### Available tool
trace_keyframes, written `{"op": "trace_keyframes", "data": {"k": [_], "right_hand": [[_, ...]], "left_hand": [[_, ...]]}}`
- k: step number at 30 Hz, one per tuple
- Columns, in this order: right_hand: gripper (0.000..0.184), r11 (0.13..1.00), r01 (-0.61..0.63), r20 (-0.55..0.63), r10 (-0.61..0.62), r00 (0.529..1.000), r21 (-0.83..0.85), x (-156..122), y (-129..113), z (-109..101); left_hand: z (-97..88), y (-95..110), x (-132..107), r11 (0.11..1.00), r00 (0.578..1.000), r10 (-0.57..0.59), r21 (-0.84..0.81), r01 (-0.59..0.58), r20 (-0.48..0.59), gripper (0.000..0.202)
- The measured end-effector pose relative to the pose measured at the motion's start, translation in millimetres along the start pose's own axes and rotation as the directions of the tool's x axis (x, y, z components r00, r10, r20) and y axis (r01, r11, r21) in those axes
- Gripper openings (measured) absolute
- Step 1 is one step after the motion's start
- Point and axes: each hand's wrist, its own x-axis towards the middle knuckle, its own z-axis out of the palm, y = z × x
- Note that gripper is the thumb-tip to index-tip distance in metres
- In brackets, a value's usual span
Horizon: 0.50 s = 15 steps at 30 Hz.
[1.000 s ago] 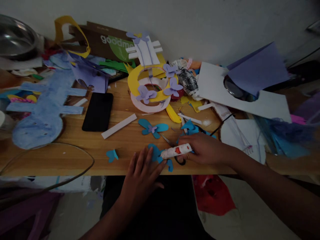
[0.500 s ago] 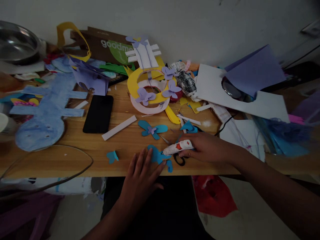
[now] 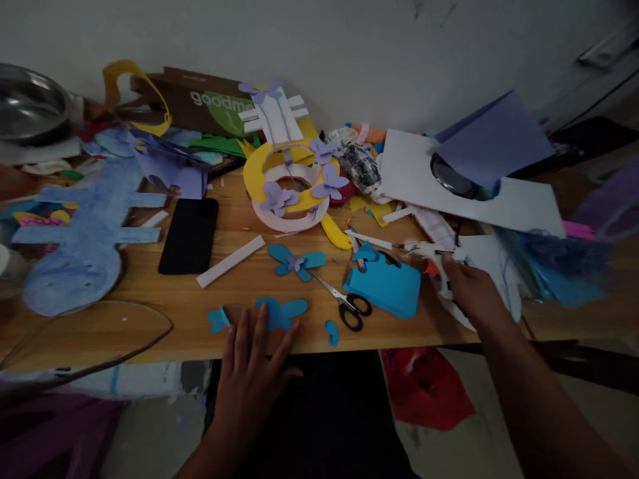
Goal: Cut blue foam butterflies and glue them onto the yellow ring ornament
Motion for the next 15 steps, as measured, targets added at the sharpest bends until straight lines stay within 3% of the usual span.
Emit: {"op": "trace_keyframes", "data": {"k": [2,4,6,7,8,9,10,11,12,15], "right_hand": [[0.066,0.989,-0.071,0.008,0.072,0.997,-0.129,-2.4,-3.2,4.2],[0.065,0.962,-0.124,-0.065,0.111,0.992,-0.245,-14.6,-15.4,6.7],[0.060,0.939,-0.146,-0.256,0.064,0.964,-0.313,-40.4,-35.0,11.3],[0.056,0.945,-0.139,-0.395,0.012,0.918,-0.295,-58.1,-46.7,16.3],[0.052,0.960,-0.035,-0.393,-0.080,0.916,-0.276,-77.8,-58.8,23.8],[0.046,0.963,0.119,-0.292,-0.189,0.937,-0.242,-98.1,-70.8,33.5],[0.040,0.931,0.314,-0.100,-0.335,0.937,-0.185,-117.5,-82.0,45.2],[0.036,0.906,0.407,0.003,-0.409,0.912,-0.115,-134.4,-91.8,57.8],[0.036,0.893,0.446,0.070,-0.441,0.895,-0.066,-147.7,-99.8,70.2],[0.034,0.907,0.417,0.072,-0.413,0.908,-0.057,-164.2,-111.7,97.4]], "left_hand": [[3.9,2.2,1.7,1.000,1.000,-0.002,0.007,0.002,-0.011,0.089],[6.8,5.0,3.4,1.000,1.000,-0.004,0.015,0.004,-0.011,0.089],[8.1,7.3,5.0,1.000,1.000,0.001,0.019,-0.001,-0.009,0.088],[8.3,7.9,5.6,1.000,1.000,0.006,0.021,-0.006,-0.007,0.087],[8.2,8.2,6.1,1.000,1.000,0.011,0.020,-0.011,-0.006,0.087],[8.1,8.0,6.3,1.000,1.000,0.016,0.018,-0.016,-0.005,0.087],[8.1,7.4,6.2,1.000,1.000,0.020,0.013,-0.020,-0.007,0.086],[8.2,6.5,5.8,1.000,1.000,0.026,0.008,-0.026,-0.009,0.086],[8.5,5.2,5.0,0.999,0.999,0.034,0.002,-0.034,-0.014,0.087],[9.7,1.0,1.0,0.997,0.996,0.076,-0.026,-0.077,-0.039,0.088]]}}
